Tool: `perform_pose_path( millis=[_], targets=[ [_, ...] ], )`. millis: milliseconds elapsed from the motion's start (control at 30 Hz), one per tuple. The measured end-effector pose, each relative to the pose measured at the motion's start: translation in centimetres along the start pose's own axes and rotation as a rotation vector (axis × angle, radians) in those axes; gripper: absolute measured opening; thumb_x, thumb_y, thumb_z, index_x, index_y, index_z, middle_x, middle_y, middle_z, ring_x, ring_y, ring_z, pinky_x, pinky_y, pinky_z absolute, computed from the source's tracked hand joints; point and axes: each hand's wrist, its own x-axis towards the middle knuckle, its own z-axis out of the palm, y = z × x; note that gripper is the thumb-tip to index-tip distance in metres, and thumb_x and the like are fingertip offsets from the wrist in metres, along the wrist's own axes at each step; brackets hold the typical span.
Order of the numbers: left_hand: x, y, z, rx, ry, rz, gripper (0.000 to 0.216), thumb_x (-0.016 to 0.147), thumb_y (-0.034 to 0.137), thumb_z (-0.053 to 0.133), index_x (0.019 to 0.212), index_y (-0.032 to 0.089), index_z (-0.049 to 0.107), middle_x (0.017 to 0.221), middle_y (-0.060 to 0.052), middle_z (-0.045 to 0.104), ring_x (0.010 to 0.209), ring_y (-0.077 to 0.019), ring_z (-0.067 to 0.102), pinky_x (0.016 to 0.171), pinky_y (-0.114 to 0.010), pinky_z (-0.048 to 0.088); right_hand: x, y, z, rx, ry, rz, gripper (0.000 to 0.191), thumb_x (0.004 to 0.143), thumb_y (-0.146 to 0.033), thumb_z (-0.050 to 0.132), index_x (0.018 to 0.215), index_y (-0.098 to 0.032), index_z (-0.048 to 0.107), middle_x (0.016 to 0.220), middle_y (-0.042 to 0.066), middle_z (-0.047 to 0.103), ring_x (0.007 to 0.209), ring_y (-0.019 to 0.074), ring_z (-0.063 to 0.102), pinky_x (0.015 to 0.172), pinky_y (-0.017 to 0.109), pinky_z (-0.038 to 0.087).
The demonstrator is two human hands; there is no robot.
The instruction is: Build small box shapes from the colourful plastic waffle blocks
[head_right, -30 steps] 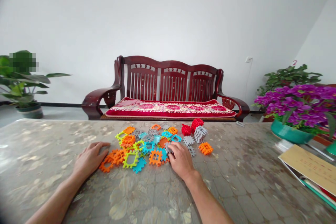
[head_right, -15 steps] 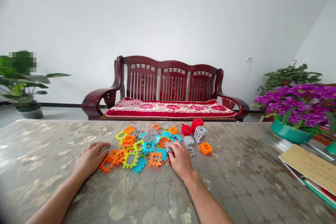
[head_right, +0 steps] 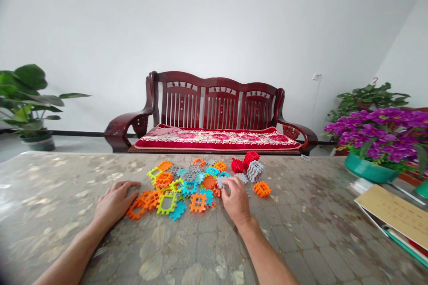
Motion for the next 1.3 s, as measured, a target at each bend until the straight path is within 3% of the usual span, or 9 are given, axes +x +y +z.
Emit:
perform_pose_path(
  millis=[167,433,733,967,1067,1300],
  targets=[
    [-0.1,0.0,0.0,-0.009,-0.014,0.003,0.039,0.087,0.037,0.041,0.116,0.028,0.066,0.131,-0.008,0.059,0.118,-0.0288,0.055,0.098,-0.044,0.041,0.6,2.6,-0.9,-0.039,0.133,0.058,0.012,0.078,-0.017,0.055,0.086,-0.021,0.064,0.092,0.008,0.065,0.093,0.0221,0.059,0.089,0.038,0.047],
    [0.0,-0.1,0.1,-0.009,0.011,0.007,0.038,0.086,0.037,0.042,0.114,0.029,0.067,0.128,-0.008,0.060,0.117,-0.0277,0.056,0.098,-0.042,0.042,0.8,5.0,-1.8,-0.095,0.177,0.165,0.009,0.078,-0.024,0.053,0.082,-0.022,0.061,0.089,0.007,0.065,0.090,0.0222,0.060,0.085,0.037,0.047],
    [0.0,-0.1,0.1,0.002,-0.006,0.003,0.040,0.086,0.037,0.040,0.115,0.028,0.066,0.130,-0.008,0.059,0.116,-0.0284,0.056,0.097,-0.043,0.042,0.2,6.2,-2.0,-0.337,0.046,0.272,0.017,0.075,-0.015,0.053,0.083,-0.023,0.066,0.091,0.005,0.069,0.084,0.0215,0.060,0.075,0.033,0.043],
    [0.1,-0.2,0.2,0.018,-0.011,0.010,0.041,0.086,0.038,0.039,0.115,0.028,0.066,0.129,-0.009,0.059,0.118,-0.0291,0.056,0.096,-0.043,0.043,0.3,4.9,-2.3,-0.408,-0.013,0.116,0.020,0.077,-0.013,0.054,0.083,-0.024,0.071,0.091,0.005,0.070,0.087,0.0222,0.058,0.079,0.034,0.041],
    [0.1,-0.1,0.1,0.007,-0.026,0.009,0.041,0.087,0.038,0.038,0.116,0.028,0.065,0.131,-0.009,0.058,0.119,-0.0291,0.055,0.098,-0.044,0.042,0.1,4.1,-2.2,-0.431,-0.070,0.094,0.022,0.078,-0.015,0.056,0.083,-0.026,0.074,0.101,0.006,0.070,0.092,0.0227,0.058,0.082,0.035,0.042],
    [0.0,-0.1,0.0,0.013,-0.036,-0.003,0.042,0.087,0.038,0.039,0.117,0.028,0.065,0.132,-0.009,0.057,0.120,-0.0301,0.054,0.098,-0.046,0.042,0.1,2.8,-2.2,-0.510,-0.184,0.202,0.020,0.082,-0.025,0.057,0.088,-0.028,0.077,0.127,0.004,0.064,0.102,0.0209,0.062,0.086,0.033,0.043]
  ],
)
